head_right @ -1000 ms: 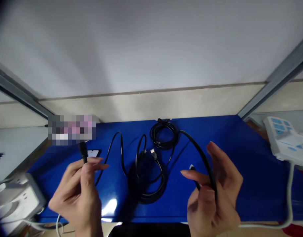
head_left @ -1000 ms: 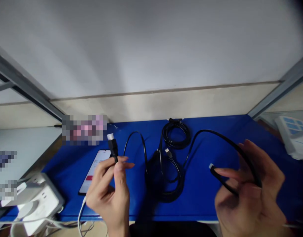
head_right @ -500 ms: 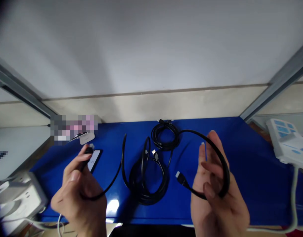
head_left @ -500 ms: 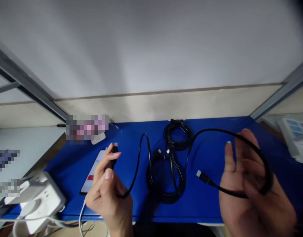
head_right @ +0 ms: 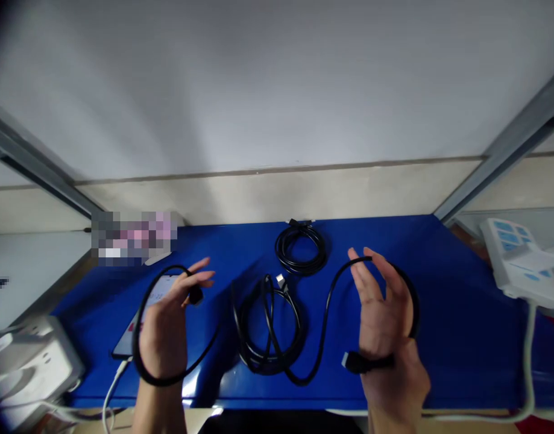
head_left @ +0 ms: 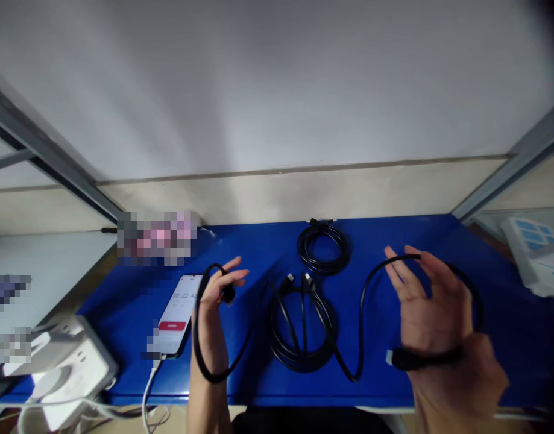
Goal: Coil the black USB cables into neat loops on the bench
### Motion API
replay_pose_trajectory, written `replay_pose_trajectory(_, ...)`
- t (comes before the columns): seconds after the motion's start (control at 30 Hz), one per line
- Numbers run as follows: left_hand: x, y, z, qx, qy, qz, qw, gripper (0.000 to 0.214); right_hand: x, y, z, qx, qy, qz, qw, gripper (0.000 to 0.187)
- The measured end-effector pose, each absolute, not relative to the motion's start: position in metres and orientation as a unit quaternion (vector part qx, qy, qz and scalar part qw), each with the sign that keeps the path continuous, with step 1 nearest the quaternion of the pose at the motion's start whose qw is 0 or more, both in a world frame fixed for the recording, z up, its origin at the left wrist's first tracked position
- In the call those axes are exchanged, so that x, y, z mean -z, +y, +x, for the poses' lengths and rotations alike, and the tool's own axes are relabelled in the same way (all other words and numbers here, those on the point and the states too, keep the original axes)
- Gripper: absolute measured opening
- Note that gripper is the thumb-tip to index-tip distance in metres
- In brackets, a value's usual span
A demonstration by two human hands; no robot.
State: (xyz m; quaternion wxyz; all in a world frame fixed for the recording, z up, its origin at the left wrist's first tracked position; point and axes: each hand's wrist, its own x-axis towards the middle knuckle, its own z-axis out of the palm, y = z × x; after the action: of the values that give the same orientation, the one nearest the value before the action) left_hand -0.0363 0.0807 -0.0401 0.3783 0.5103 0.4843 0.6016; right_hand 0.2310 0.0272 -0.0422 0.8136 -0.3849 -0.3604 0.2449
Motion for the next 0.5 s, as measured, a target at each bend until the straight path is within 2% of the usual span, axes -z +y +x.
replay_pose_trajectory(0.13,0.050,0.086,-0.046,-0.541,0.547,0.496,0.403,0.069,0.047,0.031,0.238,-0.231,-0.346,-0.425,0.804,0.060)
replay_pose_trajectory(0.27,0.047,0.083,-0.041,-0.539,0.570,0.442,0.434,0.093,0.051,0.033,0.244,-0.240,-0.318,-0.477,0.783,0.050)
replay_pose_trajectory(0.43,0.043,0.080,-0.028,-0.566,0.524,0.419,0.479,0.098,0.056,0.038,0.242,-0.240,-0.309,-0.518,0.761,0.051)
replay_pose_trajectory(0.5,0.041,0.080,-0.026,-0.570,0.513,0.413,0.492,0.090,0.056,0.041,0.239,-0.242,-0.288,-0.539,0.754,0.051)
